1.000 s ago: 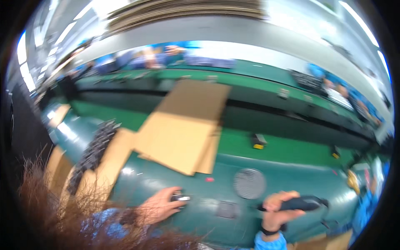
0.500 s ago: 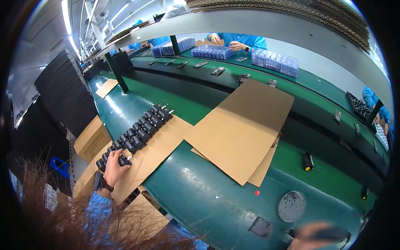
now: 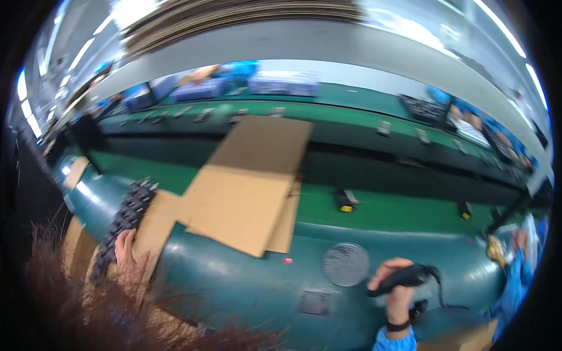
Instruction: Use an electric screwdriver to secure components into small electronic device housings on a production line.
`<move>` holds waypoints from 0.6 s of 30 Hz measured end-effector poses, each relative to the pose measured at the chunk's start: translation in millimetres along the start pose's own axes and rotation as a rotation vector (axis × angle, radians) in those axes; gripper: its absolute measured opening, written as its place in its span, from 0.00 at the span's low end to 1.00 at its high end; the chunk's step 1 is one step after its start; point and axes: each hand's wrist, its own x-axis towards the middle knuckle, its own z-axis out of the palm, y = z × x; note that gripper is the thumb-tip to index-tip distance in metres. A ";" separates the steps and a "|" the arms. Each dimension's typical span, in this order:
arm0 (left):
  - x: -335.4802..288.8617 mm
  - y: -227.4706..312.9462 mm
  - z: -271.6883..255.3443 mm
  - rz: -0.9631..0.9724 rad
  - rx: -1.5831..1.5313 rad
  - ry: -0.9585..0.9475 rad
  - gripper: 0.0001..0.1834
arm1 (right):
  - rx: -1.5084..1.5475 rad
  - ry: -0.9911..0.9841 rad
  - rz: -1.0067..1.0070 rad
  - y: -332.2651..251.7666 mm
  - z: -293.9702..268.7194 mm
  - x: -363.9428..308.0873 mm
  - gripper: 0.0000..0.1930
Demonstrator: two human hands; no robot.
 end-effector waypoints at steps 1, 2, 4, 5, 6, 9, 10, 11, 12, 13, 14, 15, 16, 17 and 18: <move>4.3 38.4 -5.0 -0.015 -0.090 -0.026 0.38 | 0.051 -0.062 -0.152 -12.6 35.4 11.5 0.41; 32.5 85.5 1.5 0.061 -0.263 -0.158 0.37 | 0.052 -0.076 -0.169 -17.1 28.6 9.4 0.41; 55.5 151.2 41.7 0.306 -0.394 -0.202 0.37 | 0.140 -0.125 -0.220 4.3 22.2 16.5 0.38; 78.3 196.5 55.7 0.493 -0.444 -0.219 0.36 | 0.157 -0.096 -0.231 -8.4 26.4 8.2 0.35; 102.4 237.4 66.9 0.682 -0.493 -0.228 0.35 | 0.177 -0.053 -0.248 -18.1 29.7 -0.1 0.33; 146.3 321.1 130.1 0.854 -0.523 -0.274 0.34 | 0.299 -0.095 -0.118 -19.5 36.1 -0.4 0.32; 159.8 340.0 157.1 0.951 -0.464 -0.237 0.37 | 0.328 -0.119 -0.149 -4.0 30.6 0.9 0.31; 170.3 354.8 176.1 1.035 -0.383 -0.260 0.37 | 0.293 -0.141 -0.142 9.5 21.7 3.6 0.30; 179.4 366.9 192.2 1.109 -0.289 -0.283 0.38 | 0.285 -0.125 -0.149 6.3 24.6 4.5 0.31; 185.8 373.1 197.9 1.118 -0.249 -0.390 0.36 | 0.301 -0.142 -0.155 8.0 24.6 6.2 0.30; 192.4 375.2 214.8 1.154 -0.272 -0.454 0.35 | 0.320 -0.164 -0.158 9.5 23.1 7.0 0.30; 199.7 379.7 219.2 1.146 -0.343 -0.569 0.34 | 0.313 -0.148 -0.167 6.9 24.0 6.8 0.30; 204.0 383.1 222.1 1.130 -0.409 -0.687 0.33 | 0.285 -0.099 -0.156 2.1 26.8 6.4 0.31; 205.4 383.2 223.0 1.136 -0.409 -0.690 0.33 | 0.259 -0.054 -0.141 -0.9 28.6 5.8 0.33; 203.9 383.9 213.0 1.138 -0.378 -0.688 0.30 | 0.257 -0.041 -0.137 -0.6 29.1 3.0 0.33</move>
